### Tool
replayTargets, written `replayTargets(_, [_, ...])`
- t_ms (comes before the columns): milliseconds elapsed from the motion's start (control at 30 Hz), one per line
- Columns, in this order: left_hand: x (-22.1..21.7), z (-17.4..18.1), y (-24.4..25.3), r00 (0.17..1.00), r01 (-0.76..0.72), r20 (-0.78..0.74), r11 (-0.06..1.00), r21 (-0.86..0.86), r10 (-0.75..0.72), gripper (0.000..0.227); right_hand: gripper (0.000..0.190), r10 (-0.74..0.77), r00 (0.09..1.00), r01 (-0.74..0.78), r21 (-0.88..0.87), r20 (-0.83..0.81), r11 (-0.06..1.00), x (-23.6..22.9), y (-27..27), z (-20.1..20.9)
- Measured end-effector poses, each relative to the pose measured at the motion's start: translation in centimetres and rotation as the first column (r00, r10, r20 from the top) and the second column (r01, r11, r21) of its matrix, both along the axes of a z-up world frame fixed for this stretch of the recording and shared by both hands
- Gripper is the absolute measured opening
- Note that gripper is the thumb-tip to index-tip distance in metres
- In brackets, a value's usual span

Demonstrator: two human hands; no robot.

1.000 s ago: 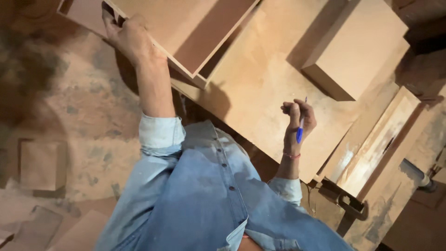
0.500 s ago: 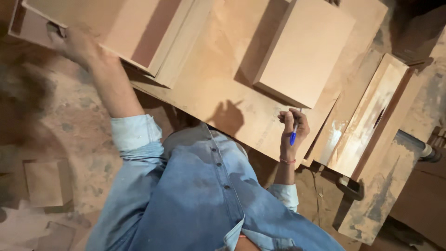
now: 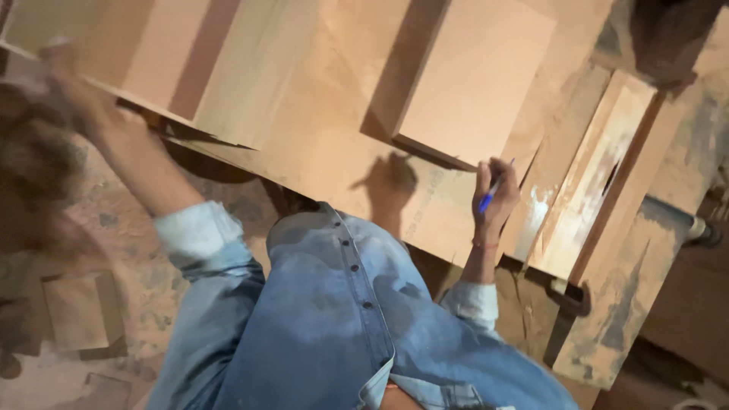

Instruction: The person repeatedly picks up small wooden boxes, writes on their surfaces with a blue pen, and places them back on the workbench. The process is repeated for multiple boxes in a consistent sequence.

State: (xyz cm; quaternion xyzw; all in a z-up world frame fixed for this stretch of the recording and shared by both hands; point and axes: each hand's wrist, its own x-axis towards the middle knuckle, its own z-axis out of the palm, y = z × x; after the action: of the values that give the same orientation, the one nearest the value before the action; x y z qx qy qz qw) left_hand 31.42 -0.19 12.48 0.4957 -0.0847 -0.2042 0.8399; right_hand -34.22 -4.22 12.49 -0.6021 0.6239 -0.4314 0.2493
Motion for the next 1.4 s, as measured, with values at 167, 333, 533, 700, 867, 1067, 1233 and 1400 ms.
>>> replayTargets(167, [-17.7, 1.4, 1.5, 0.712, -0.277, 0.699, 0.940, 0.197, 0.064, 0.069, 0.046, -0.171, 0.983, 0.173, 0.020, -0.067, 0.985, -4.5, -3.9, -6.1])
replayTargets(333, [-36.6, -6.6, -6.8, 0.331, 0.509, 0.615, 0.684, 0.523, -0.716, 0.082, 0.044, -0.136, 0.955, 0.072, 0.239, 0.265, 0.968, -5.1, -7.5, -11.6])
replayTargets(533, [-42.9, -15.9, -11.9, 0.381, 0.739, -0.036, 0.280, 0.613, -0.924, 0.093, 0.042, -0.262, 0.964, 0.266, 0.092, -0.052, 0.960, -2.5, -6.6, -12.2])
replayTargets(700, [-42.4, -16.6, -3.5, 0.446, 0.694, 0.001, 0.346, 0.631, -0.895, 0.070, 0.038, -0.234, 0.972, 0.233, 0.271, -0.028, 0.934, -0.7, -0.3, -9.2])
replayTargets(867, [-40.9, -8.0, 5.1, 0.514, 0.779, -0.151, 0.386, 0.494, -0.844, 0.052, 0.035, -0.187, 0.974, 0.209, 0.184, -0.130, 0.961, 2.5, 8.0, -5.8])
replayTargets(1067, [-37.2, 5.5, 2.5, 0.440, 0.896, -0.123, 0.428, 0.117, -0.889, 0.044, 0.037, -0.179, 0.978, 0.201, 0.243, -0.107, 0.949, 4.4, 9.7, -0.7])
replayTargets(1233, [-32.6, 11.4, -1.2, 0.112, 0.766, 0.527, 0.411, 0.494, -0.843, 0.047, 0.034, -0.107, 0.847, 0.168, -0.071, 0.521, 0.983, 3.7, 8.1, 2.7])
replayTargets(1400, [-33.1, 8.3, -0.8, -0.436, 0.525, 0.789, 0.589, 0.614, -0.433, 0.043, 0.065, -0.306, 0.852, 0.458, -0.321, 0.425, 0.829, -1.9, 8.5, 6.0])
